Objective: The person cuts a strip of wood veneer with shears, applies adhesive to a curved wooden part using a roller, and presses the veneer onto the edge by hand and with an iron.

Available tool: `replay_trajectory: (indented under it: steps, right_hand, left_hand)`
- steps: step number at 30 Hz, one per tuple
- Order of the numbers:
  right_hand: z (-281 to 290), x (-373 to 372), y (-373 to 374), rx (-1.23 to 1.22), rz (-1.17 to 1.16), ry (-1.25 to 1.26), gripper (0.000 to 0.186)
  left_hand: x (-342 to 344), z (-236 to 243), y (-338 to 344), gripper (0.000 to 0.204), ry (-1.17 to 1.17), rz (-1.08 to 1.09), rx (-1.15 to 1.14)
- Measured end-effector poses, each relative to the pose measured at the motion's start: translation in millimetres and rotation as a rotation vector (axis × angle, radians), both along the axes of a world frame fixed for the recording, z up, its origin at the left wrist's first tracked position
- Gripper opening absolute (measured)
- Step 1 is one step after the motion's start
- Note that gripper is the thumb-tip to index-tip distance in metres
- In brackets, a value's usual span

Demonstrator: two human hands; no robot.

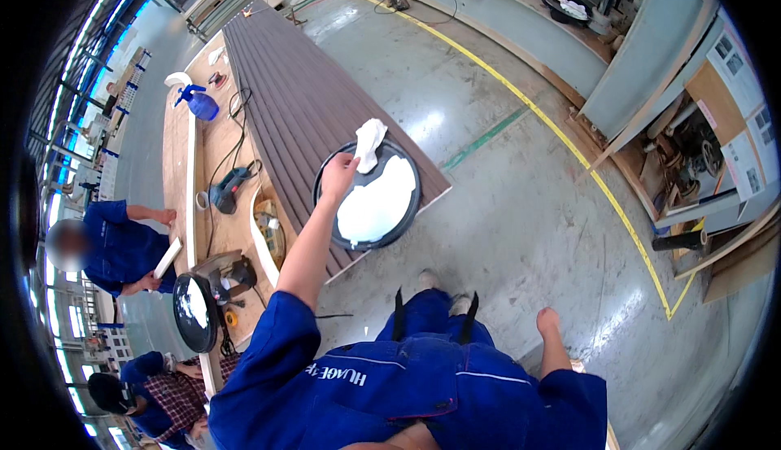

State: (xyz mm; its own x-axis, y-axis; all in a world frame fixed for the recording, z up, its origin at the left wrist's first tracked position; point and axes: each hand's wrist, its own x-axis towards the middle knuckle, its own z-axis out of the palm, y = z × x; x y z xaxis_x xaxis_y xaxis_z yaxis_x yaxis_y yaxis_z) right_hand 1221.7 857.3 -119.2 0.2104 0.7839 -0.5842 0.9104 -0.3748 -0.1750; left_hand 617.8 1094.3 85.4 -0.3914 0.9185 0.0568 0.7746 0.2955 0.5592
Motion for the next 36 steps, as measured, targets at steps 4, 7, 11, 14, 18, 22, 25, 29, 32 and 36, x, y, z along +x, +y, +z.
replay_trajectory:
  steps: [4, 7, 11, 14, 18, 22, 25, 29, 32, 36]
  right_hand:
    - [4, 14, 9, 0.023, -0.104, 0.055, 0.030]
    - [-3, 28, 2, 0.031, -0.175, 0.119, 0.029]
    - [7, 40, 43, 0.126, -0.108, 0.102, 0.026]
    - [65, -5, 131, 0.325, -0.008, 0.278, 0.023]
    - [126, -123, 263, 0.465, 0.295, 0.724, 0.023]
    - [217, -309, 297, 0.179, 0.667, 1.425, 0.027]
    - [298, -409, 224, -0.406, 0.963, 1.785, 0.050]
    - [293, -471, 93, -1.124, 1.166, 1.717, 0.054]
    - [286, -473, 20, -1.362, 1.496, 1.316, 0.036]
    - [286, -506, -73, -1.345, 1.652, 1.141, 0.019]
  left_hand:
    - [11, -37, 66, 0.051, 0.284, 0.107, -0.235]
    - [-1, -65, 78, 0.049, 0.449, 0.133, -0.250]
    - [-17, -36, 68, 0.035, -0.172, 0.169, -0.106]
    - [-21, 38, 20, 0.029, -0.856, -0.017, 0.175]
    - [11, 113, -85, 0.033, -1.193, -0.068, 0.409]
    - [43, 136, -211, 0.042, -1.195, 0.083, 0.533]
    - [75, 136, -308, 0.040, -1.207, 0.170, 0.575]
    - [135, 147, -407, 0.047, -0.892, 0.386, 0.612]
    - [181, 125, -497, 0.053, -0.893, 0.631, 0.719]
    - [229, 124, -596, 0.093, -0.949, 0.867, 0.943]
